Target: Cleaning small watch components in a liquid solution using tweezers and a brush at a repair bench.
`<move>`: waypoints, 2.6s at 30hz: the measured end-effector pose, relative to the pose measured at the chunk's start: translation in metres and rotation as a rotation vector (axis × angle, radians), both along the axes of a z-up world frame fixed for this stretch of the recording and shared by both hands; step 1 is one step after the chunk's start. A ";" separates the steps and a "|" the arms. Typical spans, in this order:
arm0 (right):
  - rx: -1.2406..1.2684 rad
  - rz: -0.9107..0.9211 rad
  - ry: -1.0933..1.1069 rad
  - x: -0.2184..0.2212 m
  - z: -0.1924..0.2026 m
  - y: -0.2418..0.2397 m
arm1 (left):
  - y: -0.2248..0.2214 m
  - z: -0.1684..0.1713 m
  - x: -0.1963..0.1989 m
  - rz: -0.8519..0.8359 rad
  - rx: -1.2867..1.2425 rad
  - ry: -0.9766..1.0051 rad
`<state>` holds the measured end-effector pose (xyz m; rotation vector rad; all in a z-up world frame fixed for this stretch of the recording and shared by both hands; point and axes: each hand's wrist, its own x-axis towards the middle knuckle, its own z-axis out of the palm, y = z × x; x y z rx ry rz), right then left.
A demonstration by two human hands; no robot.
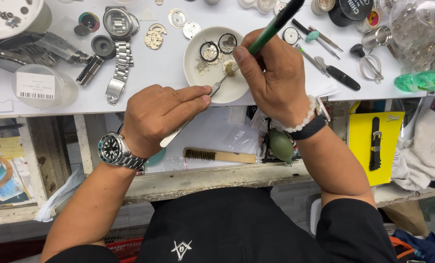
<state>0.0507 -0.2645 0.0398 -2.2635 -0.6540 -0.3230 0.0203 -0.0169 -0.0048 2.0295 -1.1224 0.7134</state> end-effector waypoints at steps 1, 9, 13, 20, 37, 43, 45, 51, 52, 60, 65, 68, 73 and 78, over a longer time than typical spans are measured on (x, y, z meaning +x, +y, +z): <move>-0.001 -0.001 0.001 0.002 0.000 -0.001 | 0.000 0.000 0.000 -0.001 -0.001 0.001; -0.083 0.011 -0.114 0.010 -0.002 -0.011 | 0.003 -0.001 -0.002 -0.020 -0.021 0.017; -0.047 0.079 -0.026 0.006 0.002 -0.001 | 0.003 0.001 -0.001 -0.027 -0.014 0.026; -0.087 0.090 -0.113 0.009 0.000 0.002 | 0.003 -0.001 0.000 -0.020 -0.014 0.031; 0.006 0.171 0.137 0.011 0.000 -0.001 | 0.003 0.000 0.001 -0.034 -0.040 0.055; 0.009 0.159 0.172 0.008 0.004 -0.002 | 0.003 0.003 -0.001 -0.043 -0.069 0.099; -0.136 0.100 -0.141 0.017 -0.004 -0.008 | 0.002 0.004 0.001 -0.026 -0.071 0.059; -0.007 0.192 0.048 0.013 -0.002 -0.004 | 0.002 0.002 0.002 -0.021 -0.053 0.051; -0.006 0.189 0.048 0.012 -0.002 -0.004 | 0.001 0.001 0.001 -0.025 -0.052 0.051; -0.185 -0.009 -0.243 0.017 -0.008 -0.008 | 0.000 0.002 0.001 -0.025 -0.052 0.060; -0.072 0.099 -0.037 0.012 0.001 -0.004 | -0.002 0.006 0.001 -0.052 -0.065 0.088; -0.066 0.116 -0.072 0.012 0.002 -0.004 | -0.002 0.009 0.002 -0.075 -0.066 0.119; -0.131 0.097 -0.187 0.021 -0.009 -0.012 | -0.002 0.009 0.002 -0.096 -0.058 0.139; -0.075 0.143 -0.070 0.018 -0.008 -0.014 | -0.003 0.011 0.003 -0.089 -0.042 0.141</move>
